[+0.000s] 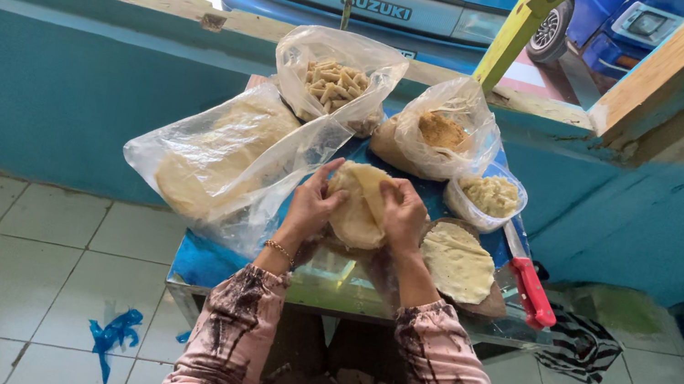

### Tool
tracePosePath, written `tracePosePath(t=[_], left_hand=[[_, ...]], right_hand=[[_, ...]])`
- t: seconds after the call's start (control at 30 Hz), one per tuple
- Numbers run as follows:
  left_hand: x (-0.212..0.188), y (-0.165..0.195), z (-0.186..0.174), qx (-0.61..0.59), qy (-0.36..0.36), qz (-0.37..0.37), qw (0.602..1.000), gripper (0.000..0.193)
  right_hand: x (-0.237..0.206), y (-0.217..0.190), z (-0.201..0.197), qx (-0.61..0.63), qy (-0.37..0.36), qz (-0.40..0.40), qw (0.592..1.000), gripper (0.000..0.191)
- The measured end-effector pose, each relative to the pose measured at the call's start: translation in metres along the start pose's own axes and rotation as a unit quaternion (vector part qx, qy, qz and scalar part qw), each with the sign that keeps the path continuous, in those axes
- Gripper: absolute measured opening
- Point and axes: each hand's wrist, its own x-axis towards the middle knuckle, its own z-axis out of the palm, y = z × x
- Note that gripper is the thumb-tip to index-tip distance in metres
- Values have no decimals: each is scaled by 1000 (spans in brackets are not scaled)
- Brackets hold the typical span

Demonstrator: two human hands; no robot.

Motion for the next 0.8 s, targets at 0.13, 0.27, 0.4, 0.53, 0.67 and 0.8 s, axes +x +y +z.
tracePosePath(t=[0.13, 0.27, 0.4, 0.53, 0.67, 0.8], left_hand=[[0, 1, -1, -76, -24, 21, 997, 65], [0, 6, -1, -126, -48, 26, 991, 65], [-1, 9, -3, -66, -43, 1, 997, 65], [1, 9, -5, -129, -54, -4, 990, 66], [3, 3, -7, -67, -24, -38, 997, 63], [4, 2, -9, 87, 38, 64, 993, 61]], right_hand=[[4, 5, -3, 93, -15, -1, 996, 19], [3, 3, -5, 105, -108, -15, 988, 23], [-2, -5, -5, 80, -73, -15, 994, 25], [0, -5, -9, -9, 51, -19, 998, 28], [6, 3, -16, -25, 114, -8, 993, 31], [12, 10, -23, -14, 150, 7, 989, 32]])
